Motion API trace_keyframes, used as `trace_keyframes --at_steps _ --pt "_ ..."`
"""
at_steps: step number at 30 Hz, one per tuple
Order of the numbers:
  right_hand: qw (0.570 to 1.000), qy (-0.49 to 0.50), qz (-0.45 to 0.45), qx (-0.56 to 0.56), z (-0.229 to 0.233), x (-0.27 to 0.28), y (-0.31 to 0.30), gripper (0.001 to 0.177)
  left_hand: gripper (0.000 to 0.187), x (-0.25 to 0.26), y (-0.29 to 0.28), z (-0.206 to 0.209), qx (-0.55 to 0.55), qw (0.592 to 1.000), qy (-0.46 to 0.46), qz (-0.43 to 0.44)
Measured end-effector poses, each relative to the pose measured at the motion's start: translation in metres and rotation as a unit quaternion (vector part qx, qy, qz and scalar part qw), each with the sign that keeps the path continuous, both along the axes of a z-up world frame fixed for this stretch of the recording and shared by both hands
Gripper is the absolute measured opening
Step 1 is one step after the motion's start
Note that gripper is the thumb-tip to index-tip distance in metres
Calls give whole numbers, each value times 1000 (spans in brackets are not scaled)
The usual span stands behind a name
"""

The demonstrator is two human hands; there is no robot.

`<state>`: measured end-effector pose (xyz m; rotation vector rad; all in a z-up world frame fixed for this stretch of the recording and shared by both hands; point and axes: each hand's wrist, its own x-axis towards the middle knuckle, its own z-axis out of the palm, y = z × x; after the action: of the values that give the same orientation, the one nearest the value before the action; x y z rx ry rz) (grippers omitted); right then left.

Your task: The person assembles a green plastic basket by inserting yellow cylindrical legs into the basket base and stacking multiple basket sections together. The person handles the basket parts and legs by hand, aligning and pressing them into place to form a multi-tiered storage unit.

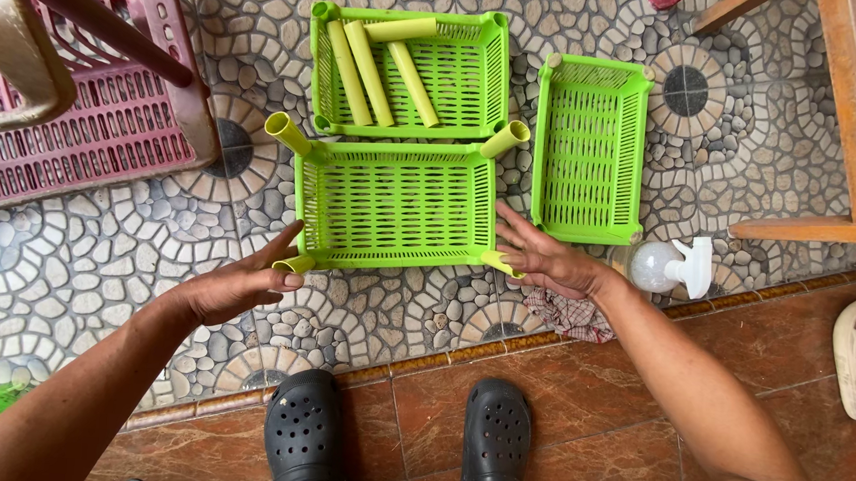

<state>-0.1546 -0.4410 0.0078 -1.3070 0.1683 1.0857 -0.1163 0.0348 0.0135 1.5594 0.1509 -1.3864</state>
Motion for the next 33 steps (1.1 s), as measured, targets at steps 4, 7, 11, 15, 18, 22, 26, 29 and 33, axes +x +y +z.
trace_keyframes --at_steps 4,7,11,15,18,22,26,29,33 --pt "999 -23 -36 -14 2 -4 6 136 143 -2 -6 8 -4 999 -2 32" --pt "998 -26 -43 -38 0 -3 9 136 141 -4 -8 11 9 999 -10 33" --pt "997 -33 -44 -54 -12 -7 7 134 139 -7 -5 6 7 1000 -8 26" --pt "996 -48 -78 11 -35 -19 -12 121 140 -3 5 -3 -8 1000 11 -2" --pt "984 -4 -174 -45 -58 -26 -28 103 140 0 9 -10 -35 999 21 7" --pt "936 148 -283 -146 -74 -37 -47 98 140 2 7 -16 -14 1000 9 4" --pt "892 183 -352 -216 -73 -49 -45 80 140 4 8 -18 -10 1000 9 -3" --pt "858 153 -430 -236 -75 -44 -42 72 137 5 12 -17 -29 999 13 -5" --pt "851 77 -477 -206 -83 -37 -53 56 129 11 9 -12 -52 997 32 37"
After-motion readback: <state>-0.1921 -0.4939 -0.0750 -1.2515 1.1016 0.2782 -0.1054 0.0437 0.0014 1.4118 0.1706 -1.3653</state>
